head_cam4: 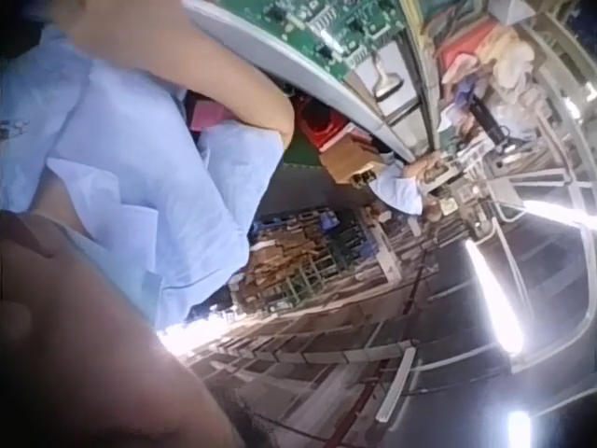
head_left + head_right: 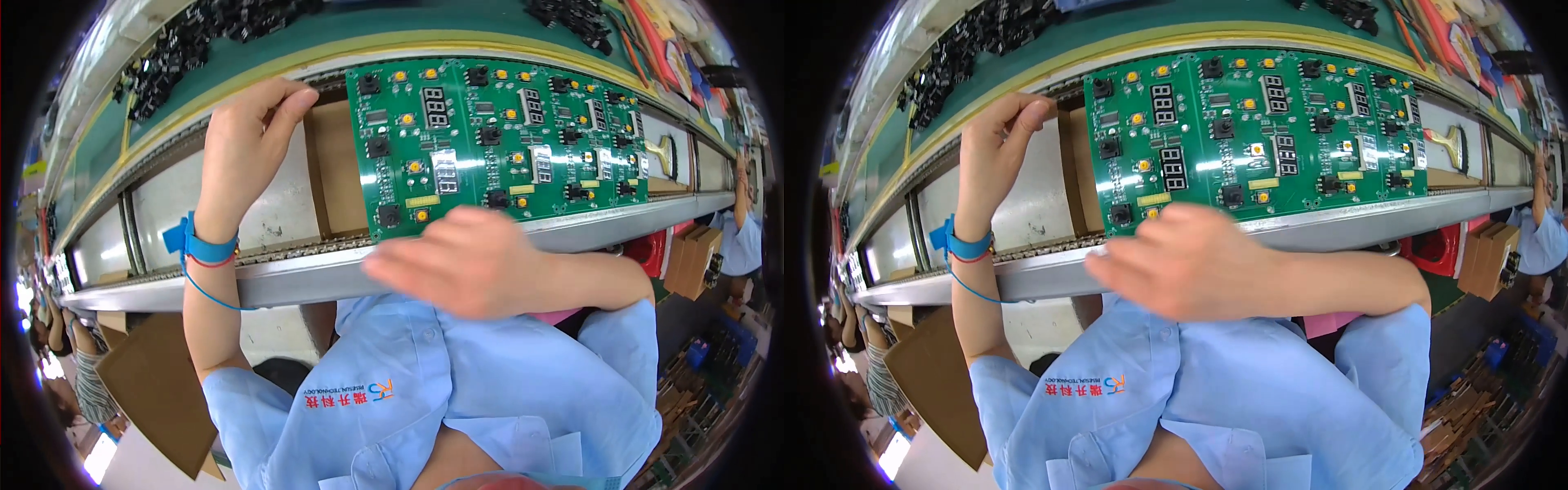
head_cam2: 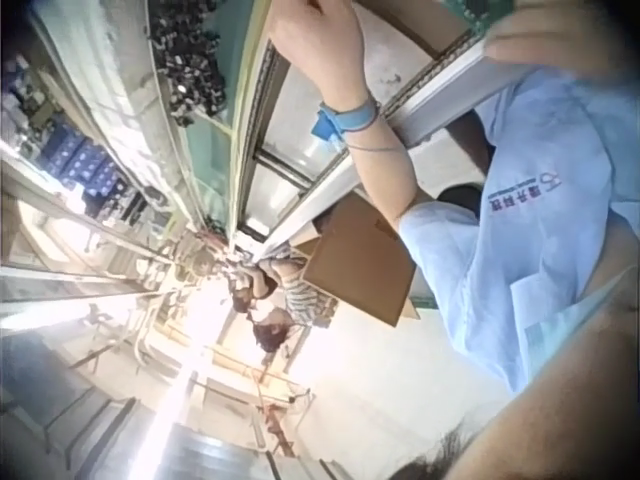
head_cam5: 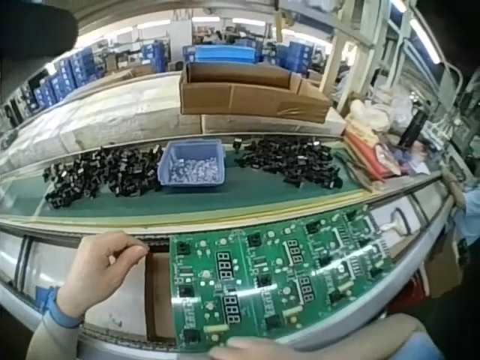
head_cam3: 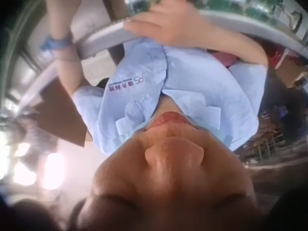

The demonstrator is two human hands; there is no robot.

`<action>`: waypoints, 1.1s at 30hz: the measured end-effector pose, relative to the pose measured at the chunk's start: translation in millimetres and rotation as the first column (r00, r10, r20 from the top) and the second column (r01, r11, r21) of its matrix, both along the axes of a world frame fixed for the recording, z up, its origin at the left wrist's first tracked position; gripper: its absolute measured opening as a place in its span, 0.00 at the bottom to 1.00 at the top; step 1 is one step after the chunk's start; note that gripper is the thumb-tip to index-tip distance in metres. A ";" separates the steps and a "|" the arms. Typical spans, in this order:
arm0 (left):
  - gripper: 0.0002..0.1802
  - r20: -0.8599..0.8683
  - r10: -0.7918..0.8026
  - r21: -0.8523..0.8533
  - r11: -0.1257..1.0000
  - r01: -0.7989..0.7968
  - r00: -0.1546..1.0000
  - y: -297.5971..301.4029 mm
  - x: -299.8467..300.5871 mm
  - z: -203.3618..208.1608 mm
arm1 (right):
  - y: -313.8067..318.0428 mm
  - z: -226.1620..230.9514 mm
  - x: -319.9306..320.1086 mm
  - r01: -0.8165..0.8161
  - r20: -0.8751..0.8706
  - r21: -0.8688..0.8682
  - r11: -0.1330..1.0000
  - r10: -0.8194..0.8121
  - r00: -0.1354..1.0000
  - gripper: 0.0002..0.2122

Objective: The person assembles electronic components and switches onto printed circuit boards by hand, placing them on a conveyor belt for the next stage of production.

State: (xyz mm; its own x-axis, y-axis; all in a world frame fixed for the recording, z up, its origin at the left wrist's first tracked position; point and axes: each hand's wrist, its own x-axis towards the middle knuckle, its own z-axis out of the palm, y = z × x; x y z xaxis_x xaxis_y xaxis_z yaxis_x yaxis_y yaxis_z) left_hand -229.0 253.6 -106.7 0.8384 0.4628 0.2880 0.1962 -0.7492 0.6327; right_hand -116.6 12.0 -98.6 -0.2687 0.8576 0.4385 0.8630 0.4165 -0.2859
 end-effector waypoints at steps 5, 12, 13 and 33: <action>0.08 0.003 0.029 -0.061 0.998 -0.029 1.000 -4.2 -5.6 -10.0 | 17.6 -15.9 -41.2 0.018 0.156 0.048 0.999 -0.025 0.987 0.18; 0.08 -0.044 -0.043 -0.107 0.994 0.038 0.998 -11.8 -4.4 -10.1 | -5.5 -12.7 -21.1 0.215 0.263 -0.029 0.976 -0.200 0.944 0.19; 0.08 -0.036 -0.054 -0.101 0.994 0.050 0.998 -11.2 -4.2 -10.5 | -10.2 -10.3 -14.1 0.253 0.240 -0.084 0.964 -0.227 0.944 0.18; 0.07 0.102 -0.251 0.059 0.968 0.246 0.963 -39.7 -4.8 15.8 | -133.0 6.9 115.8 0.911 0.457 -0.251 0.326 -0.790 0.409 0.11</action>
State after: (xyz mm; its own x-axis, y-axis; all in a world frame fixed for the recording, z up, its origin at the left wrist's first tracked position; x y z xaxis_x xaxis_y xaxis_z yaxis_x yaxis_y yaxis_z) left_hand -233.8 213.9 -90.9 0.8882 0.2285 0.3986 -0.0669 -0.7940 0.6042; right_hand -0.8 -121.0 -91.7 0.6933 0.7197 0.0363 0.7183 -0.6942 0.0458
